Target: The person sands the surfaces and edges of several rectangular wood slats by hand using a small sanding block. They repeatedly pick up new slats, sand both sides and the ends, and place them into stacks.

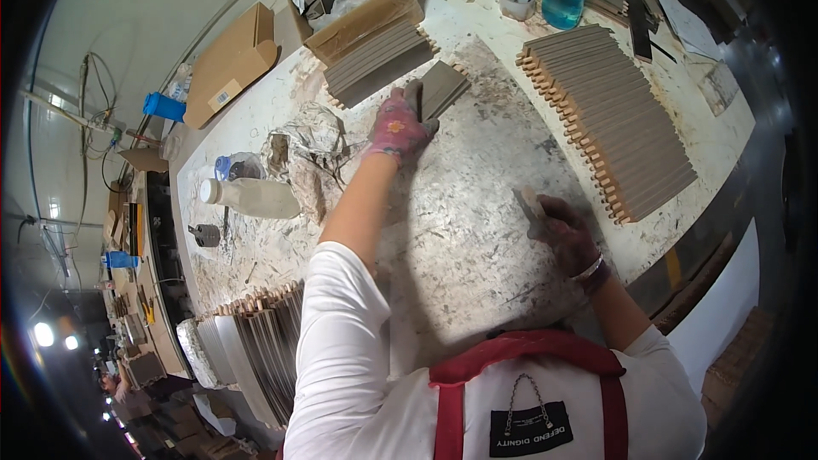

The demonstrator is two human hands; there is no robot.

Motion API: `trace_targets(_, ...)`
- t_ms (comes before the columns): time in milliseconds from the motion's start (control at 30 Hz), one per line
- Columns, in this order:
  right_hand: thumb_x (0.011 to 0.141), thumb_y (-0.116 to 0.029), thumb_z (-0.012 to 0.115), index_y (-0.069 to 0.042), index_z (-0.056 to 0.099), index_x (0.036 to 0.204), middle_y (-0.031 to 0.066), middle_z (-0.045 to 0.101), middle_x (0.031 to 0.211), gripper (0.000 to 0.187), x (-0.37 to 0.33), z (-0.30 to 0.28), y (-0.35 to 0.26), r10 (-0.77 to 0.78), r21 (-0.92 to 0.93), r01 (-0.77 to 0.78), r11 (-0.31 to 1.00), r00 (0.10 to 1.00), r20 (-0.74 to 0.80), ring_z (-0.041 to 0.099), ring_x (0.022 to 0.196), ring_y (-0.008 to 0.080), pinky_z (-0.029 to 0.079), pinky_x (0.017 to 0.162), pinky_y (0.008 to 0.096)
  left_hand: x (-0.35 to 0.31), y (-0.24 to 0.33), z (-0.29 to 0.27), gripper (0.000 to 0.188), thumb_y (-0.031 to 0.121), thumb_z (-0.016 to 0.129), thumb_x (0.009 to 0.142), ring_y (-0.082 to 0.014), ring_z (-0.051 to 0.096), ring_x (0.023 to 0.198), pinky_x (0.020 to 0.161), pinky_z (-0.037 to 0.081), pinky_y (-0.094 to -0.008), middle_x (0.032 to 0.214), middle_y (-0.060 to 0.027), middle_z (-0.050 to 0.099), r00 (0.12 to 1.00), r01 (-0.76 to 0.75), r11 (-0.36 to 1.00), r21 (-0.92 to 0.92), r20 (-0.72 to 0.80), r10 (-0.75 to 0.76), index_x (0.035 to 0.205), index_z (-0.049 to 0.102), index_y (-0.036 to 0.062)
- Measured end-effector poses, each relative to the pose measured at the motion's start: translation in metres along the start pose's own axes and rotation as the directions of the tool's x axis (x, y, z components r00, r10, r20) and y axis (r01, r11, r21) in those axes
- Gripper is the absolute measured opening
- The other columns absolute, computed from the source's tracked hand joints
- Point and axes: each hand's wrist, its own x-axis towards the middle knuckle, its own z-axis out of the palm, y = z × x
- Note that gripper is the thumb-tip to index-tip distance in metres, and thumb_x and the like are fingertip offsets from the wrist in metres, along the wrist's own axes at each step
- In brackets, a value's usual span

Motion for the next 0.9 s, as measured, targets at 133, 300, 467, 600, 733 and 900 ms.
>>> trace_targets(133, 0.096, -0.011, 0.056, -0.003, 0.058, 0.133, 0.0079, 0.063, 0.123, 0.038, 0.001, -0.024, -0.01, -0.223, -0.278, 0.202, 0.939, 0.974, -0.047, 0.06, 0.11, 0.0181, 0.048, 0.097, 0.0326, -0.035, 0.03, 0.009, 0.083, 0.035, 0.076, 0.077, -0.0437, 0.059, 0.111, 0.098, 0.049, -0.0477, 0.123, -0.0244, 0.056, 0.997, -0.047, 0.999, 0.022, 0.065, 0.046, 0.149, 0.041, 0.0164)
trace_targets(300, 0.095, -0.016, 0.063, -0.002, 0.061, 0.131, 0.0115, 0.061, 0.132, 0.039, 0.006, -0.042, -0.043, -0.39, -0.585, 0.246, 0.773, 0.911, -0.133, 0.057, 0.121, 0.0218, 0.046, 0.102, 0.0316, -0.159, 0.088, 0.043, 0.085, 0.026, 0.077, 0.075, -0.0398, 0.055, 0.116, 0.098, 0.047, -0.0456, 0.127, -0.0207, 0.055, 0.986, -0.165, 0.983, -0.085, 0.017, 0.167, 0.149, 0.041, 0.007)
trace_targets(467, 0.093, -0.023, 0.066, -0.001, 0.061, 0.13, 0.014, 0.062, 0.13, 0.043, 0.027, -0.027, -0.04, -0.293, -0.606, 0.23, 0.761, 0.956, -0.005, 0.058, 0.12, 0.0231, 0.046, 0.103, 0.0337, -0.192, 0.108, 0.044, 0.081, 0.026, 0.077, 0.077, -0.038, 0.054, 0.118, 0.099, 0.046, -0.0467, 0.132, -0.0203, 0.054, 0.993, -0.116, 0.991, -0.065, 0.014, 0.118, 0.147, 0.043, 0.006)
trace_targets(600, 0.091, -0.026, 0.068, -0.004, 0.061, 0.129, 0.0182, 0.063, 0.125, 0.045, 0.035, 0.0, -0.046, -0.319, -0.721, 0.237, 0.651, 0.947, 0.024, 0.061, 0.115, 0.0287, 0.047, 0.1, 0.0359, -0.196, 0.106, 0.045, 0.081, 0.026, 0.078, 0.077, -0.0381, 0.054, 0.118, 0.1, 0.045, -0.0463, 0.133, -0.0204, 0.053, 0.987, -0.156, 0.985, -0.067, 0.015, 0.158, 0.147, 0.043, 0.0068)
trace_targets(733, 0.087, -0.024, 0.07, -0.006, 0.062, 0.126, 0.0205, 0.064, 0.115, 0.044, 0.03, 0.006, -0.04, -0.381, -0.904, 0.214, 0.37, 0.922, 0.062, 0.063, 0.106, 0.0351, 0.05, 0.094, 0.0388, -0.195, 0.107, 0.045, 0.081, 0.026, 0.078, 0.076, -0.0384, 0.053, 0.119, 0.101, 0.044, -0.0468, 0.134, -0.0203, 0.053, 0.989, -0.139, 0.987, -0.086, 0.042, 0.143, 0.147, 0.043, 0.0078)
trace_targets(900, 0.086, -0.02, 0.07, -0.005, 0.064, 0.122, 0.0188, 0.065, 0.111, 0.039, -0.022, -0.008, -0.038, -0.367, -0.93, 0.202, 0.308, 0.927, 0.08, 0.063, 0.104, 0.0333, 0.052, 0.09, 0.0383, -0.19, 0.099, 0.048, 0.08, 0.026, 0.078, 0.075, -0.0391, 0.05, 0.124, 0.104, 0.042, -0.0478, 0.135, -0.0183, 0.052, 0.981, -0.186, 0.975, -0.123, 0.037, 0.192, 0.146, 0.045, 0.0076)
